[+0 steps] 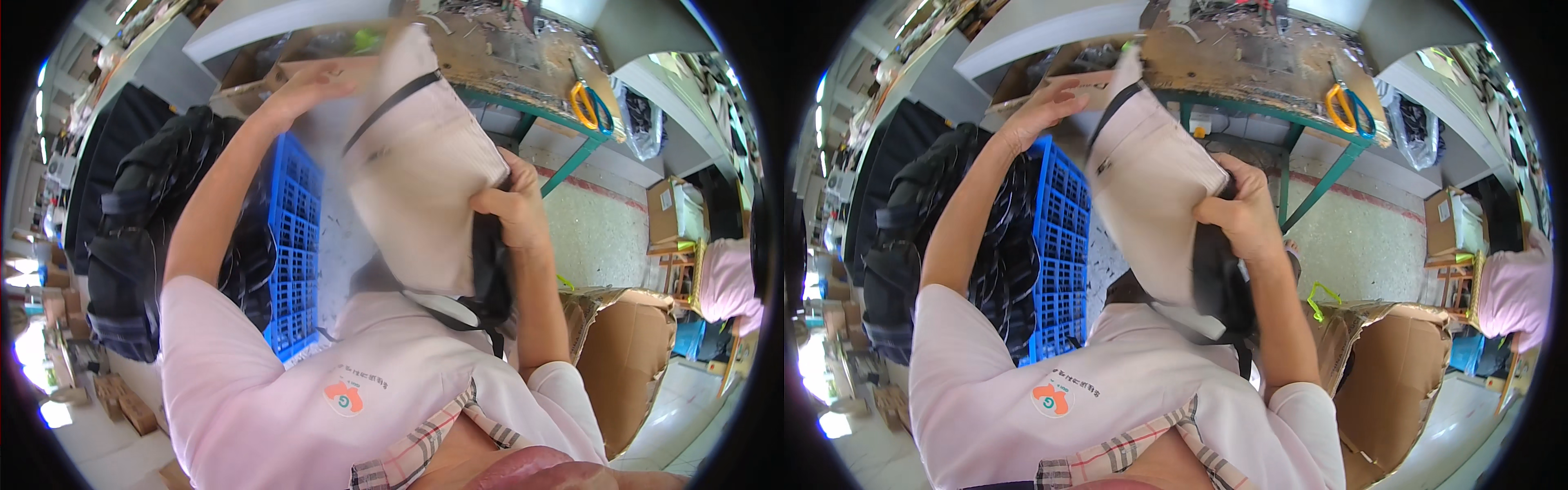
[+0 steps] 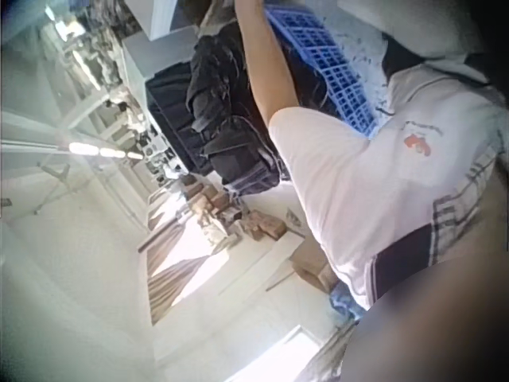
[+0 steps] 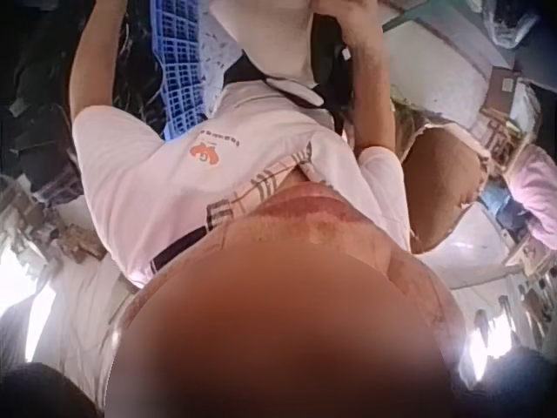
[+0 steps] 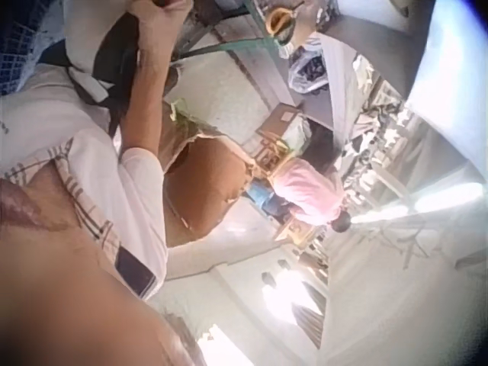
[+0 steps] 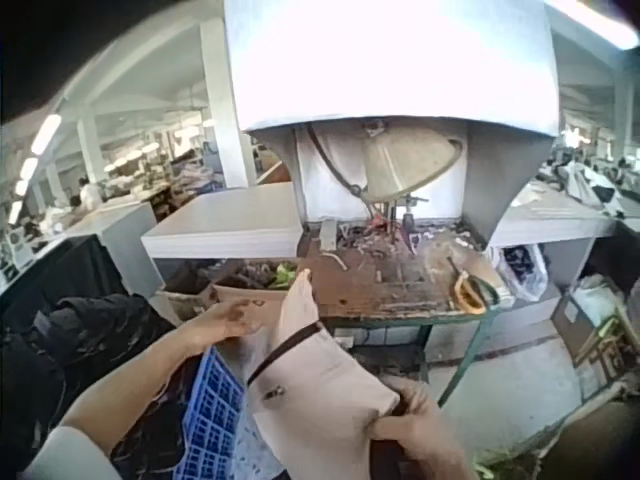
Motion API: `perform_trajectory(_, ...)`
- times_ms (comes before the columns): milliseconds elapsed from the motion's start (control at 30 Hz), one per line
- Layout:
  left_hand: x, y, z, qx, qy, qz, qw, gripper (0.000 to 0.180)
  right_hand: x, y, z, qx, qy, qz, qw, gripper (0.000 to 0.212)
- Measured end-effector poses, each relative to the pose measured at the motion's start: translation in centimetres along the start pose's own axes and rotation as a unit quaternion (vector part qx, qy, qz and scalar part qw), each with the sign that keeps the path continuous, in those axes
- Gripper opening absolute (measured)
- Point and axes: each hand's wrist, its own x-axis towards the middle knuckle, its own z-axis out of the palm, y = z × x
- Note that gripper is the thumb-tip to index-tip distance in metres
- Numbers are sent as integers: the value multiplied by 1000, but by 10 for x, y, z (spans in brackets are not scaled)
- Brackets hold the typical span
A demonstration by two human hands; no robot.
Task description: Checking and trimming backpack components during manufacturing.
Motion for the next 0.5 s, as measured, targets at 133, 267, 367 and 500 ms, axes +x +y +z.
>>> perform_trajectory(133,23,-27,3,-360,-190,60,911,70,12,-19,-31,35,-27,-10,999,33)
perform_trajectory(267,34,-4,-8,-344,4,68,936,58,32,-27,-59,10,44,24,999,29)
perform_trajectory(367,41,28,-16,-317,33,92,944,29,50,-35,-66,-72,92,24,993,28)
perform_trajectory(500,69,51,-22,-261,59,115,957,28,85,-26,-92,-86,112,44,989,33)
